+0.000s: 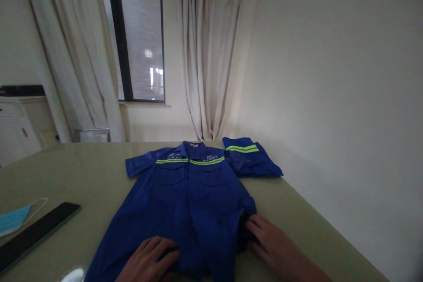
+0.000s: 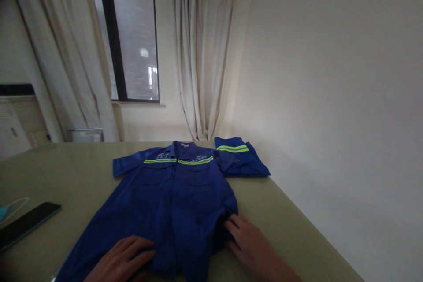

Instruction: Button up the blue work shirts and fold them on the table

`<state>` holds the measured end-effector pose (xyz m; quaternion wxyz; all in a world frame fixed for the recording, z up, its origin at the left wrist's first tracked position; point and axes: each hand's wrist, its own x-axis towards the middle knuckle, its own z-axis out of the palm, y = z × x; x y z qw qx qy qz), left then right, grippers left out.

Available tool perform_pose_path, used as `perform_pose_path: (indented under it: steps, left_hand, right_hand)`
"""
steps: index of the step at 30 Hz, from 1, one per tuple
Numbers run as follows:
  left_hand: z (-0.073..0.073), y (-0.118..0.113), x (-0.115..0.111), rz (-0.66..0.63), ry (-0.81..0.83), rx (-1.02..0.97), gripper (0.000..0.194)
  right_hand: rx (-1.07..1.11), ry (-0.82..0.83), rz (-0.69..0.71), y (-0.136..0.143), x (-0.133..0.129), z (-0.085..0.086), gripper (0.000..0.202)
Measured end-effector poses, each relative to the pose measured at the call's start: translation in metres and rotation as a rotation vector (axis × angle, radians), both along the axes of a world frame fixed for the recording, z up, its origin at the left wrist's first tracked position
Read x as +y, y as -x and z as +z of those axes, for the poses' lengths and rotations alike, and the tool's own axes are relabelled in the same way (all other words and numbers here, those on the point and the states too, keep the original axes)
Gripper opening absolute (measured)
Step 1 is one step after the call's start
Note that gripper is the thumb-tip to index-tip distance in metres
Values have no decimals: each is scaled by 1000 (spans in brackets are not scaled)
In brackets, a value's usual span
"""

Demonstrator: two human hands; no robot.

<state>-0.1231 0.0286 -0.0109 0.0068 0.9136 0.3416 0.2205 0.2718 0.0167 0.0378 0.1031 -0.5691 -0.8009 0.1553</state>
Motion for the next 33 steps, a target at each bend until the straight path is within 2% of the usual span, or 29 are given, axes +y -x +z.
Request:
perform_pose_path:
  steps: [2, 5, 7, 9, 12, 14, 16, 18, 20, 22, 24, 26, 27, 30, 33]
  left_hand:
    - [-1, -2, 3, 43, 44, -15, 23]
    - [4, 0, 0, 88, 98, -52, 24]
    - [11, 2, -6, 54, 114, -69, 28]
    - [18, 3, -15, -5, 130, -69, 32]
    - [27, -1, -29, -65, 149, -26, 32]
    - [29, -9, -36, -105, 131, 29, 37]
    - [27, -18, -40, -126, 95, 80, 47]
    - [24, -27, -43, -96, 55, 109, 42]
    - [21, -33, -45, -39, 10, 110, 32]
    - [17, -36, -45, -17, -47, 84, 25]
    - [13, -37, -45, -11, -70, 59, 20]
    - [9, -38, -45, 21, -46, 34, 19]
    - [7, -39, -44, 52, -28, 12, 18]
    - [4, -47, -39, 165, 18, -79, 19]
    - [8, -57, -33, 203, 97, -88, 15]
  right_hand:
    - [38, 3, 4, -3, 0, 3, 26]
    - [191, -32, -22, -15, -8, 21, 29]
    - [261, -33, -31, -25, -17, 35, 29]
    - [243, 24, -5, -33, -29, 48, 26]
    - [151, 104, 21, -26, -45, 54, 16]
    - [127, 89, 34, -7, -52, 47, 34]
    - [127, 56, 117, 21, -57, 31, 60]
    - [115, 6, 252, 51, -58, 11, 74]
    - [71, -60, 312, 76, -56, -9, 83]
    - [10, -132, 327, 94, -52, -21, 77]
    - [-27, -184, 337, 103, -46, -25, 52]
    - [28, -203, 303, 105, -38, -23, 24]
    - [98, -203, 259, 105, -34, -20, 23]
    - [345, -173, 91, 103, -19, -17, 43]
    - [496, -208, 4, 106, -4, -19, 38]
